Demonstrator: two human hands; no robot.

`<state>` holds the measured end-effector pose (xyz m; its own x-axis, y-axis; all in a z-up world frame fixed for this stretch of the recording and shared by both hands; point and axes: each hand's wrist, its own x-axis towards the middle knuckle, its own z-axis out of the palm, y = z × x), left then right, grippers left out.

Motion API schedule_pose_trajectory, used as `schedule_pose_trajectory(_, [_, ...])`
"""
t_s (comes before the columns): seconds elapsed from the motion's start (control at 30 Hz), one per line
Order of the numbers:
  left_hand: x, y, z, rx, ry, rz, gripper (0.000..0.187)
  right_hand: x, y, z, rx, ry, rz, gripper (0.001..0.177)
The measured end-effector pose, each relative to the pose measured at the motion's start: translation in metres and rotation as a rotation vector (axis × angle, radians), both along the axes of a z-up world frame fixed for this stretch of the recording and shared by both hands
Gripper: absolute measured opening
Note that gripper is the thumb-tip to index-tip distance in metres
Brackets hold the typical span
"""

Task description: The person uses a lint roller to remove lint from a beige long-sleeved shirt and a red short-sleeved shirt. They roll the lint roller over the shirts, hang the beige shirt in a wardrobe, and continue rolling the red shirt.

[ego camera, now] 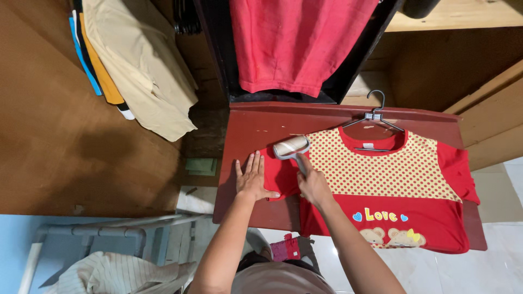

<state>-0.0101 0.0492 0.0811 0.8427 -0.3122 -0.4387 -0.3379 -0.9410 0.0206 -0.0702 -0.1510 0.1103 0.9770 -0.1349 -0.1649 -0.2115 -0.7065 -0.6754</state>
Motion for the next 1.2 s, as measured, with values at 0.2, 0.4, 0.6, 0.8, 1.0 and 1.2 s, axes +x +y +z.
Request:
schedule_pose_trajectory(0.2, [0.002, 0.0, 0.001, 0.017, 0.025, 0.012, 0.156, -0.056, -0.005, 0.007, 0.104, 0.098, -0.069, 0.063])
schedule_pose_trajectory(0.4, [0.003, -0.003, 0.002, 0.023, 0.033, 0.021, 0.158, -0.095, -0.013, 0.006, 0.069, 0.078, -0.077, 0.068])
schedule_pose_trajectory(0.6, [0.005, -0.004, 0.001, 0.061, 0.029, 0.006, 0.156, -0.031, 0.0, -0.006, 0.043, -0.04, -0.077, 0.066])
schedule_pose_trajectory(0.8, [0.003, -0.007, 0.004, 0.099, 0.036, 0.007, 0.157, 0.007, 0.005, -0.006, 0.012, -0.003, -0.046, 0.065])
schedule_pose_trajectory(1.0, [0.003, -0.006, 0.004, 0.07, 0.036, 0.015, 0.157, -0.054, 0.005, 0.009, 0.047, -0.016, -0.079, 0.063])
schedule_pose_trajectory(1.2, [0.006, -0.006, 0.001, 0.057, 0.058, 0.031, 0.159, -0.061, 0.01, 0.008, 0.031, 0.045, -0.13, 0.064])
